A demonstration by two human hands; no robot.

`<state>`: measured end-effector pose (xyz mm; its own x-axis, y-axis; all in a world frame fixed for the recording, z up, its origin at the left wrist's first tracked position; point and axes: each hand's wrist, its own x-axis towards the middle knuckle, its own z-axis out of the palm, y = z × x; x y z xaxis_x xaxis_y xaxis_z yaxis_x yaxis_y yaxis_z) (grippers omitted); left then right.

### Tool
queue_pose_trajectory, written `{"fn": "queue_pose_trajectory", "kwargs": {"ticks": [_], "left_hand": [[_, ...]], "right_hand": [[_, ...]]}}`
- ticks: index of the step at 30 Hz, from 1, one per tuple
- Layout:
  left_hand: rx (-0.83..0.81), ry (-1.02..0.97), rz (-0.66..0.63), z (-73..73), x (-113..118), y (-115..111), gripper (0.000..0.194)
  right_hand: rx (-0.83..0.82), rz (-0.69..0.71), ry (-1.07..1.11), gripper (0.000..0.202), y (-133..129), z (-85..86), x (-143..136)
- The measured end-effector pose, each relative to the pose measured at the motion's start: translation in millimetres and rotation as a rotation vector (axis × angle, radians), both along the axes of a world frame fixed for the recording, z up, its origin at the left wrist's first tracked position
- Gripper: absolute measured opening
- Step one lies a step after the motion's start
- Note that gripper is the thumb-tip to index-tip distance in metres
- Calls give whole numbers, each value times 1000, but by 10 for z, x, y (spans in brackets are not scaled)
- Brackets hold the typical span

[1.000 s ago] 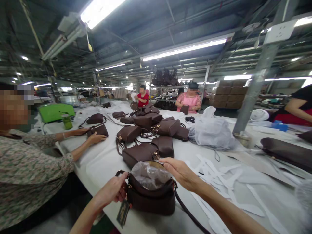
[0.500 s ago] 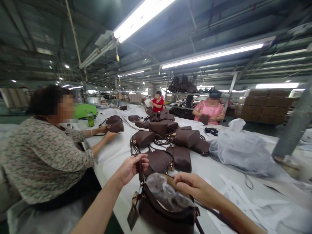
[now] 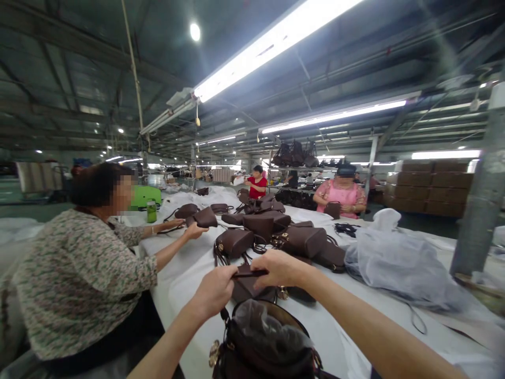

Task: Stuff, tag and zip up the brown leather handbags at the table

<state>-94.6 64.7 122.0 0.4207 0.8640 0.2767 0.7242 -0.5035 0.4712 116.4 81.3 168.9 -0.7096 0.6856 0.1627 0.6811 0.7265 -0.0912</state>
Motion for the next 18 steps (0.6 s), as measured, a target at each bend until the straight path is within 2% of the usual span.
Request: {"fn": "queue_pose_trajectory", "kwargs": {"ticks": [2, 3, 5, 8, 10, 11, 14, 16, 18], "left_hand": [[37, 14, 88, -115, -25, 17, 29], [36, 1, 83, -148, 1, 21, 29], [2, -92, -12, -146, 133, 25, 26], [-169, -486, -226, -18, 425, 62, 15], [-310, -779, -287, 61, 557, 138, 4], [-363, -886, -283, 80, 574, 191, 9], [-434, -1082, -198, 56, 416, 355, 30], [-464, -1212, -143, 13, 224, 404, 36], [-513, -1379, -137, -11, 83, 382, 36]], "right_hand": [[-30, -82, 33, 14, -48, 33, 142], [-5, -106, 63, 11, -82, 51, 193], [84, -127, 110, 6, -152, 94, 227], [153, -100, 126, 8, -209, 180, 154], [201, -105, 150, 13, -209, 252, 136], [220, -117, 165, 14, -205, 286, 162], [233, -175, 157, 7, -206, 336, 362], [245, -240, 100, 16, -229, 306, 483], [287, -307, 7, 22, -268, 228, 472]]}}
